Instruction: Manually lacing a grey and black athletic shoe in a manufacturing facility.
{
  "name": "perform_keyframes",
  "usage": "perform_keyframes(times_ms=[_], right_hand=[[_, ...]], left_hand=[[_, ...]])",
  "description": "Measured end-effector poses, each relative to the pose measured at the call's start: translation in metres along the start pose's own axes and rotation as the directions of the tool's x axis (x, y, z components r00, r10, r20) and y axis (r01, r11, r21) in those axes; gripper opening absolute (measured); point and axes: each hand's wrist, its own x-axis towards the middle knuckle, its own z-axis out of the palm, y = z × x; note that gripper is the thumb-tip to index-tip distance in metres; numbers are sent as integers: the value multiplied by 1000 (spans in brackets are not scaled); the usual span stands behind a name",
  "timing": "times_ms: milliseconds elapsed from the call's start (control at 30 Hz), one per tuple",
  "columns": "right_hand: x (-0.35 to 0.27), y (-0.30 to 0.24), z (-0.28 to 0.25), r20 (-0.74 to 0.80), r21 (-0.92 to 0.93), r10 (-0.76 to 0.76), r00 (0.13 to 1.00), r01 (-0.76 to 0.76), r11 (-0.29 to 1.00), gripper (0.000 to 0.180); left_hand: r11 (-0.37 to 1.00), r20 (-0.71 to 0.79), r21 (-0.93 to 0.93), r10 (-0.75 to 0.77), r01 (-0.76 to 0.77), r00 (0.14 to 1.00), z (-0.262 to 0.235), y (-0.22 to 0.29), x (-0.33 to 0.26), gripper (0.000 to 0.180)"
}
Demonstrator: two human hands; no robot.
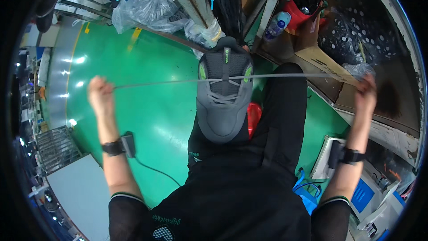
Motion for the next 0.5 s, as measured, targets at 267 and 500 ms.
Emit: perform_keyframes(times_ms=[267, 500], right_hand=[[-212, 92, 189, 432, -707, 437, 789, -5, 707, 14], [-245, 149, 224, 456, -794, 540, 707, 49, 606, 27]], left_hand=[[643, 484, 692, -77, -327, 872, 124, -12, -95, 32], [473, 908, 331, 76, -817, 412, 190, -40, -120, 12]])
